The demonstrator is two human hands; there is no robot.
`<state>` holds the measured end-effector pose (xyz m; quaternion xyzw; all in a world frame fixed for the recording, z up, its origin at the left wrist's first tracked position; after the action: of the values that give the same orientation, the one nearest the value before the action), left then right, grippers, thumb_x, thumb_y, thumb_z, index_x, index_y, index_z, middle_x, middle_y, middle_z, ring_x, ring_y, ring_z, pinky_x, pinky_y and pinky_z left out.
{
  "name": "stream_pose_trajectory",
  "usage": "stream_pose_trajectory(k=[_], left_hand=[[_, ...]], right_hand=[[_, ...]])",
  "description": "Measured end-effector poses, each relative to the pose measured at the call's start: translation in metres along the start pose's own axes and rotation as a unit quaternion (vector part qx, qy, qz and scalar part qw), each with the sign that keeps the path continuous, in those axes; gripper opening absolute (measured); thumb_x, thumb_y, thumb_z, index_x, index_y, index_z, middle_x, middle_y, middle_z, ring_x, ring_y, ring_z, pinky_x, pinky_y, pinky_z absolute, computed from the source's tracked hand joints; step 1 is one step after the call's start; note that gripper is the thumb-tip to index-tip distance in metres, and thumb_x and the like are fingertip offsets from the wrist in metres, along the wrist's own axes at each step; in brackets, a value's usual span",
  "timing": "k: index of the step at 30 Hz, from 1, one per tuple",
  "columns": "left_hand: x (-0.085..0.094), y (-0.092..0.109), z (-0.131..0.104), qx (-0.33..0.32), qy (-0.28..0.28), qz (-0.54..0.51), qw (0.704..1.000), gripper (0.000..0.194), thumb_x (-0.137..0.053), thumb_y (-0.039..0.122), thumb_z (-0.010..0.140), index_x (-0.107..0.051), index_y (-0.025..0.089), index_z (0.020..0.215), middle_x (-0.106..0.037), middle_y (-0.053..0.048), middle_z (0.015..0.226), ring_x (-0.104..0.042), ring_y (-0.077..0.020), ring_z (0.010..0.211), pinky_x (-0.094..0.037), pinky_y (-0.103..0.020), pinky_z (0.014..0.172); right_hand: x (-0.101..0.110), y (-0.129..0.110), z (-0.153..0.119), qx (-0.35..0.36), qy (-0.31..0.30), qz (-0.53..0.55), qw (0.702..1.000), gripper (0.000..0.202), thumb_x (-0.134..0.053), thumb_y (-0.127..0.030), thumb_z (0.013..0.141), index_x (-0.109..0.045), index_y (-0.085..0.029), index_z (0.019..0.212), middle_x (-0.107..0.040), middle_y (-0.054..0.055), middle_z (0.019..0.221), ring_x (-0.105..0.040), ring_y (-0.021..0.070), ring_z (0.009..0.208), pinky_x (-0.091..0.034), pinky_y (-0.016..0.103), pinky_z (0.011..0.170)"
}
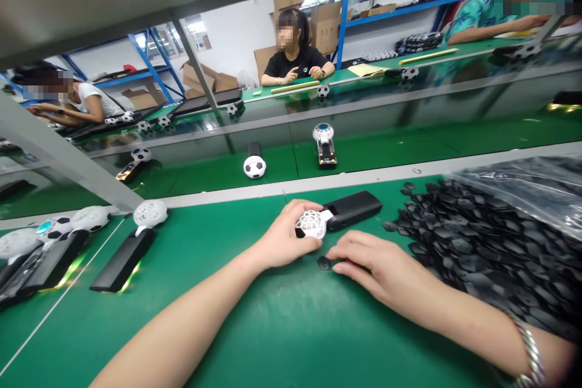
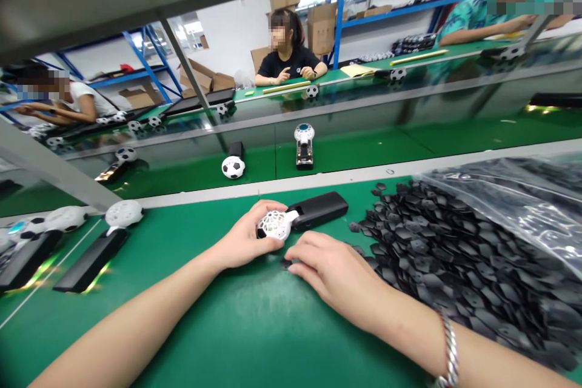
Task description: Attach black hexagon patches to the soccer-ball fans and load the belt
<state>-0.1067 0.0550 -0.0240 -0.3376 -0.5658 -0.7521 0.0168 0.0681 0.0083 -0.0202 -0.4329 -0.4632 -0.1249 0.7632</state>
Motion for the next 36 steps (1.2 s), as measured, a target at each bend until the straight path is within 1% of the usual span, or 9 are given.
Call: stream_pose_trajectory(k=[3,6,9,15,20,24,27,33,36], left_hand=[[0.001,-0.001,0.001,-0.008,-0.006,0.004,1.0,0.05,-0.065,0.013,0.064,-0.05,0.022,0.111,-0.048,-0.005,0.117,-0.046,-0.0212,0.111,-0.034,-0.035,0.098],[0.001,0.001,0.0,-0.022,-0.011,0.013,1.0,0.05,-0.064,0.011,0.064,-0.05,0.023,0.11,-0.048,-0.005,0.117,-0.044,-0.0215,0.113,-0.033,-0.036,0.099],[0.001,0.002,0.0,-0.025,-0.015,0.016,0.999,0.05,-0.064,0.01,0.063,-0.05,0.023,0.11,-0.048,-0.005,0.116,-0.044,-0.0214,0.113,-0.033,-0.036,0.099],[0.004,-0.002,-0.002,-0.027,-0.03,-0.004,0.999,0.051,-0.066,0.01,0.063,-0.05,0.024,0.11,-0.047,-0.004,0.116,-0.045,-0.0209,0.112,-0.034,-0.035,0.099],[0.006,-0.002,-0.003,-0.024,-0.041,-0.012,0.999,0.052,-0.067,0.009,0.062,-0.051,0.023,0.109,-0.047,-0.004,0.115,-0.045,-0.0206,0.112,-0.033,-0.034,0.099],[0.006,-0.001,-0.003,-0.025,-0.038,-0.013,0.999,0.052,-0.066,0.008,0.062,-0.051,0.022,0.109,-0.047,-0.004,0.116,-0.044,-0.0202,0.112,-0.033,-0.033,0.099],[0.005,-0.002,-0.003,-0.026,-0.035,-0.014,0.999,0.052,-0.066,0.008,0.061,-0.051,0.022,0.11,-0.047,-0.004,0.115,-0.044,-0.0202,0.112,-0.033,-0.033,0.099],[0.003,-0.001,-0.005,-0.026,-0.031,-0.013,0.999,0.052,-0.065,0.006,0.061,-0.052,0.022,0.108,-0.047,-0.004,0.115,-0.044,-0.0203,0.112,-0.033,-0.033,0.099],[0.002,0.001,-0.005,-0.03,-0.026,-0.008,0.999,0.052,-0.065,0.006,0.06,-0.052,0.021,0.108,-0.048,-0.004,0.114,-0.044,-0.0202,0.112,-0.033,-0.033,0.1]], right_hand=[[-0.018,-0.004,0.003,0.056,-0.003,-0.111,0.992,0.019,-0.054,-0.018,0.085,-0.06,-0.016,0.103,-0.062,0.007,0.094,-0.056,0.0232,0.085,-0.05,0.035,0.068],[-0.032,-0.008,0.006,0.126,-0.013,-0.229,0.965,0.017,-0.055,-0.009,0.08,-0.063,-0.01,0.095,-0.063,0.009,0.085,-0.056,0.0246,0.073,-0.051,0.038,0.061],[-0.033,-0.009,0.006,0.137,-0.018,-0.277,0.951,0.022,-0.052,-0.001,0.075,-0.063,-0.008,0.093,-0.062,0.009,0.078,-0.056,0.0243,0.067,-0.051,0.038,0.058],[-0.002,0.003,0.002,0.033,-0.018,-0.1,0.994,0.027,-0.046,-0.005,0.083,-0.059,-0.022,0.099,-0.063,0.003,0.092,-0.06,0.0176,0.081,-0.05,0.027,0.068],[0.021,0.006,0.007,0.011,0.07,-0.036,0.997,0.017,-0.043,-0.016,0.088,-0.059,-0.022,0.09,-0.064,0.003,0.092,-0.06,0.017,0.083,-0.048,0.027,0.07],[0.024,0.005,0.011,0.003,0.108,-0.023,0.994,0.016,-0.043,-0.02,0.088,-0.059,-0.022,0.091,-0.061,0.003,0.087,-0.058,0.0172,0.081,-0.047,0.028,0.069],[0.024,0.006,0.013,-0.034,0.092,0.017,0.995,0.019,-0.042,-0.021,0.088,-0.058,-0.024,0.098,-0.061,0.002,0.086,-0.059,0.0162,0.079,-0.048,0.026,0.067],[0.023,0.009,0.011,-0.103,0.049,0.051,0.992,0.014,-0.044,-0.025,0.087,-0.058,-0.026,0.09,-0.065,-0.001,0.079,-0.061,0.0171,0.068,-0.048,0.027,0.062],[0.023,0.006,0.011,-0.077,0.062,0.065,0.993,0.013,-0.045,-0.024,0.087,-0.057,-0.025,0.085,-0.065,0.001,0.085,-0.06,0.0182,0.077,-0.047,0.029,0.067]])
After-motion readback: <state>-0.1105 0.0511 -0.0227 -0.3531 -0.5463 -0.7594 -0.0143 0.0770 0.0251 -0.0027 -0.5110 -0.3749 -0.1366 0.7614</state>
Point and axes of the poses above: each hand's wrist, its own z-axis towards the middle knuckle, its own x-axis out of the back of the hand, y = z × x, the point moved 2 cm from there along z, towards the middle knuckle
